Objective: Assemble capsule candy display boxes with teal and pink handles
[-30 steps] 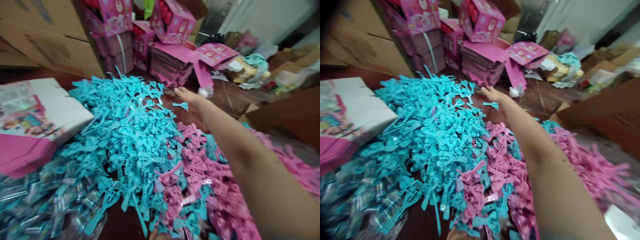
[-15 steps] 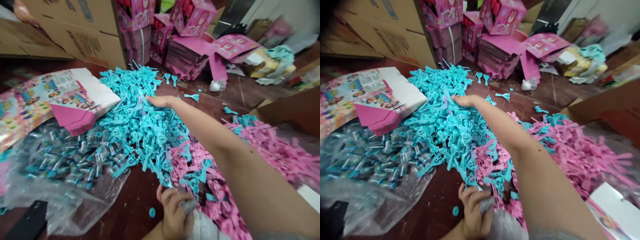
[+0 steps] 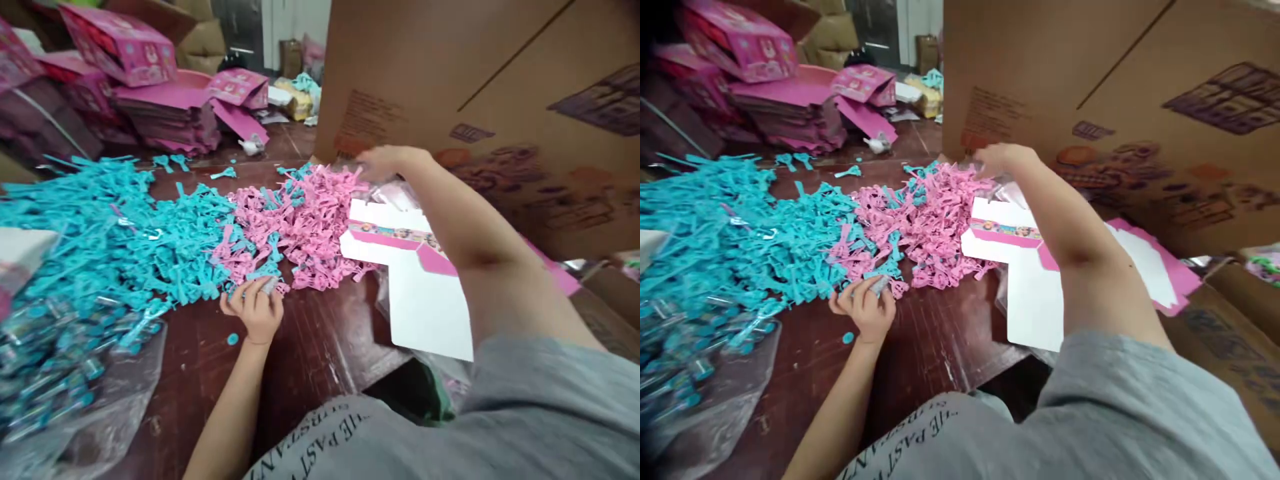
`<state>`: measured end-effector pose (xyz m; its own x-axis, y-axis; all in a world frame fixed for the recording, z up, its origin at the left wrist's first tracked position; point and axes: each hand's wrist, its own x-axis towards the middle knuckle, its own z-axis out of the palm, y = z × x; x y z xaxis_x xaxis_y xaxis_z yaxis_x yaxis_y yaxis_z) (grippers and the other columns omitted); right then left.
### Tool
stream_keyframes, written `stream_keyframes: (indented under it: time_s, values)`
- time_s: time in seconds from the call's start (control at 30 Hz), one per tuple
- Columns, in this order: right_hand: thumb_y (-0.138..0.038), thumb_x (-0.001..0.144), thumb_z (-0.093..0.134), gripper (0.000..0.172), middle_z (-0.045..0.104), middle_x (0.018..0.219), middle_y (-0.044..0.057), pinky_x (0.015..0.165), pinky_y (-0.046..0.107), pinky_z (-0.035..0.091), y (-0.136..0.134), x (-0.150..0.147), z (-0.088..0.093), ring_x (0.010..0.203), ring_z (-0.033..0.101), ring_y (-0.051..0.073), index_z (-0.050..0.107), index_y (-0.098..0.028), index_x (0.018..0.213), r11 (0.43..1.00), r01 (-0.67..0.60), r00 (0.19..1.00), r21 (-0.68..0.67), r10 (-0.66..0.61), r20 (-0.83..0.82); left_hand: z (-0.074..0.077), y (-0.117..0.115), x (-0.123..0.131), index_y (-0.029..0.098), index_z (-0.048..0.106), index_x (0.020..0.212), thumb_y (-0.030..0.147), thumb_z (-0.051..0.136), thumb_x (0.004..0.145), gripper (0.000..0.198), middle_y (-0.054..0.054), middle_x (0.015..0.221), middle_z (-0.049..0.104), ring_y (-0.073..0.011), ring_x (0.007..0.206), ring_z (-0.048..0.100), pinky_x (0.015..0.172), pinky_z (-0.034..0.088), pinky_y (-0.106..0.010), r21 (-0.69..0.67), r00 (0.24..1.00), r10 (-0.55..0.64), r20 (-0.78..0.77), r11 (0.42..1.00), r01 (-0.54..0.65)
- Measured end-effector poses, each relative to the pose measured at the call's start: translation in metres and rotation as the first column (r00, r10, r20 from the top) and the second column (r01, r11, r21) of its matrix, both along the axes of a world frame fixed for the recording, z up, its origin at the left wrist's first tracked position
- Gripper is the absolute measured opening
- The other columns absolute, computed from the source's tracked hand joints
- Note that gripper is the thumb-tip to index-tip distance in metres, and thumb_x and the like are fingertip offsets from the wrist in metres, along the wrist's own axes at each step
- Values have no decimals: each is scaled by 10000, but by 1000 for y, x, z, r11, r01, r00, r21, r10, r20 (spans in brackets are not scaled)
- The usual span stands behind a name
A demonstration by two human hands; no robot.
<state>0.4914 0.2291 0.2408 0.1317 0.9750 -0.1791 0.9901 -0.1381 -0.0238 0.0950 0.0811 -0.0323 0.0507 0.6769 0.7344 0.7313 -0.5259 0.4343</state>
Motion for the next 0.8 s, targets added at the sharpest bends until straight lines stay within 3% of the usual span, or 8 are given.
stream_keyframes:
  time_s: [0.1, 0.17, 0.23, 0.4, 0.5, 0.57, 0.7, 0.8]
  values:
    - [-528, 986, 726, 545, 647, 1466, 247, 1211, 683, 426, -86, 68, -14, 1382, 608, 379, 713, -75, 1289, 983, 179, 982, -39, -177, 64, 11, -21, -1, 235, 722, 878, 314, 689, 934, 102, -120, 1103, 808, -352, 1196, 619, 1227, 170, -662, -61, 999, 31, 32, 998, -29]
    - [-458, 1024, 703, 446, 642, 1473, 150, 1124, 580, 545, -127, 88, -37, 1315, 647, 304, 674, -179, 1371, 981, 192, 980, -25, -191, 54, 18, -39, 7, 221, 709, 928, 310, 686, 943, 94, -127, 1090, 797, -341, 1164, 637, 1215, 223, -648, -11, 999, 31, 26, 999, -31]
    - [-438, 1029, 698, 463, 614, 1501, 126, 1097, 549, 564, -153, 92, -61, 1313, 639, 290, 635, -213, 1429, 981, 194, 980, 3, -194, 39, 24, -58, 24, 201, 697, 1007, 310, 670, 964, 120, -137, 1076, 785, -335, 1146, 646, 1201, 263, -630, 31, 1000, -10, -13, 999, 11]
    - [-454, 988, 744, 583, 561, 1567, 169, 1193, 610, 454, -169, 93, -98, 1433, 547, 352, 595, -177, 1479, 957, 283, 958, 70, -286, 33, 28, -117, 71, 199, 675, 1133, 316, 624, 1014, 175, -131, 1103, 781, -324, 1170, 665, 1216, 298, -592, -59, 930, -306, -204, 952, 300]
    - [-476, 878, 846, 876, 397, 1690, 292, 1298, 621, 249, -179, 108, -103, 1597, 316, 439, 482, -96, 1578, 957, 278, 960, 79, -280, 10, 23, -150, 84, 202, 680, 1181, 307, 596, 1039, 195, -122, 1116, 788, -315, 1173, 674, 1229, 296, -581, -147, 883, -385, -268, 922, 358]
    - [-470, 828, 877, 1017, 326, 1733, 300, 1318, 618, 164, -189, 117, -106, 1641, 217, 451, 396, -98, 1643, 969, 239, 971, 62, -240, 4, 21, -169, 88, 199, 683, 1216, 296, 573, 1052, 221, -118, 1128, 790, -308, 1188, 673, 1218, 327, -559, -230, 864, -418, -281, 903, 363]
    - [-478, 749, 917, 1020, 493, 1631, 302, 1278, 673, 218, -195, 122, -110, 1575, 358, 478, 482, -134, 1606, 990, 136, 990, 23, -137, 39, 24, -196, 85, 207, 703, 1199, 269, 561, 1048, 216, -97, 1143, 786, -281, 1211, 669, 1234, 348, -536, -367, 837, -466, -288, 861, 353]
    - [-551, 774, 884, 769, 588, 1507, 343, 1179, 682, 355, -194, 120, -96, 1442, 506, 504, 682, -120, 1378, 994, 64, 995, 86, -70, 64, 31, -209, 68, 203, 712, 1120, 269, 557, 1046, 184, -98, 1133, 782, -277, 1203, 672, 1254, 334, -553, -394, 861, -421, -285, 871, 295]
